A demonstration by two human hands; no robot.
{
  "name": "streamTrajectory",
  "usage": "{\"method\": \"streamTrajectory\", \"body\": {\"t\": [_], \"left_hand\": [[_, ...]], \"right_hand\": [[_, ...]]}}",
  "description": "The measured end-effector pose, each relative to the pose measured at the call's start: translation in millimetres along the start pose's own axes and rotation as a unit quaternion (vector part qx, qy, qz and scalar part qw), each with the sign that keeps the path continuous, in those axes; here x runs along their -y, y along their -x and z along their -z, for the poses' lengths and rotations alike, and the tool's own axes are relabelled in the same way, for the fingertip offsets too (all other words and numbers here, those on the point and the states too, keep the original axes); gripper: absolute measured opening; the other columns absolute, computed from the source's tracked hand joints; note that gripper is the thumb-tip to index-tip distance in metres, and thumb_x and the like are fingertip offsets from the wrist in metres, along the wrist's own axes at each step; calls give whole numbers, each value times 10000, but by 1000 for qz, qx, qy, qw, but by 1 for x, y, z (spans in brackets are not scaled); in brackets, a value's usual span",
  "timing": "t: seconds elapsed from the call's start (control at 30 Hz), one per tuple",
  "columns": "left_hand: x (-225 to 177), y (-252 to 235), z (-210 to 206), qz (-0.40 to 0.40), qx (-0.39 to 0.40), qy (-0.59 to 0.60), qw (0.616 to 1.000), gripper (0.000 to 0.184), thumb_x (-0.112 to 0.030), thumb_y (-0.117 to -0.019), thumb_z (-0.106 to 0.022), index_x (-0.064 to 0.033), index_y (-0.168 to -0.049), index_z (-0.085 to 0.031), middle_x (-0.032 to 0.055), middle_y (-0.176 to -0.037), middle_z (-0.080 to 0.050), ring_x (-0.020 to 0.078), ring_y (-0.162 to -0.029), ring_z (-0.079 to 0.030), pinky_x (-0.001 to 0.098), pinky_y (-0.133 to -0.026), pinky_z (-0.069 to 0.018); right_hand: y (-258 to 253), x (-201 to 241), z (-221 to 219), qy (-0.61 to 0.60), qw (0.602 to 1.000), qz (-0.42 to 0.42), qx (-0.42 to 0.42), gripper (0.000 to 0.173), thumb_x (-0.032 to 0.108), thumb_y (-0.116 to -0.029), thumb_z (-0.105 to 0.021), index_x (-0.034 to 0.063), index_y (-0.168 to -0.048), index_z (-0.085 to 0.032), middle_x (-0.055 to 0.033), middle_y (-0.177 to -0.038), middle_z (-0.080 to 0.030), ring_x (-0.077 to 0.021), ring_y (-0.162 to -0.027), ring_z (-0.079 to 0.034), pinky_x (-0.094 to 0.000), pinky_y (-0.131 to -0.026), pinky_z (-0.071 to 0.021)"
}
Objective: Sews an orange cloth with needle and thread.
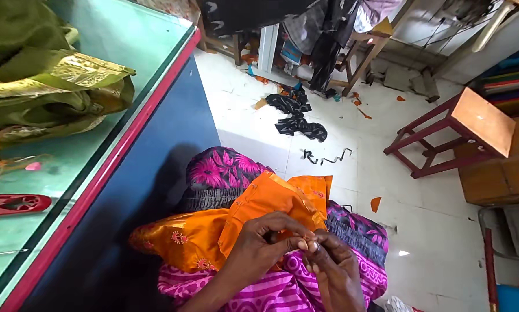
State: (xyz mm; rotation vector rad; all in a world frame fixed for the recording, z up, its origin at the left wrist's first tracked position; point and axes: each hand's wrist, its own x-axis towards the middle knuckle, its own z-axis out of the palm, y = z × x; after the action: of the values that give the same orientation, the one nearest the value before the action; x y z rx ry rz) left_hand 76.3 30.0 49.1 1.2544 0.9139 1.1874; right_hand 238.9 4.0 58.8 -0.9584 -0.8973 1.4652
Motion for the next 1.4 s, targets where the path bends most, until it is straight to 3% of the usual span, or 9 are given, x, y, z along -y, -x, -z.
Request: {"method": "streamTrajectory", "body": {"t": [0.57, 1.17, 1.4], "left_hand": [[-3, 2, -1, 3, -22, -1, 1000, 66, -236, -886, -779, -208, -937, -809, -131, -843, -676, -98, -606, -449, 66, -523, -347], [-4, 5, 0, -11, -35, -24, 999, 45, -238, -906, -731, -206, -928, -754, -135, -821, -618, -111, -587, -394, 56, -502, -301], [-5, 7, 6, -10, -29, -28, 999, 172, -325, -979, -612, -205, -1003, -734, -126, -900, -636, -84, -672, -486, 76, -594, -403]], "right_hand": [[-1, 2, -2, -16, 1000, -19, 2, 71, 161, -947, -701, 124, -927, -757, 79, -805, -688, 60, -657, -590, -117, -606, -500], [-1, 0, -4, 28, 999, 18, 6, 73, 176, -959, -693, 137, -951, -755, 87, -839, -695, 61, -686, -597, -123, -636, -513], [-2, -1, -4, 40, 999, 21, 1, 76, 186, -959, -694, 146, -944, -757, 89, -833, -693, 56, -681, -595, -127, -633, -511]]}}
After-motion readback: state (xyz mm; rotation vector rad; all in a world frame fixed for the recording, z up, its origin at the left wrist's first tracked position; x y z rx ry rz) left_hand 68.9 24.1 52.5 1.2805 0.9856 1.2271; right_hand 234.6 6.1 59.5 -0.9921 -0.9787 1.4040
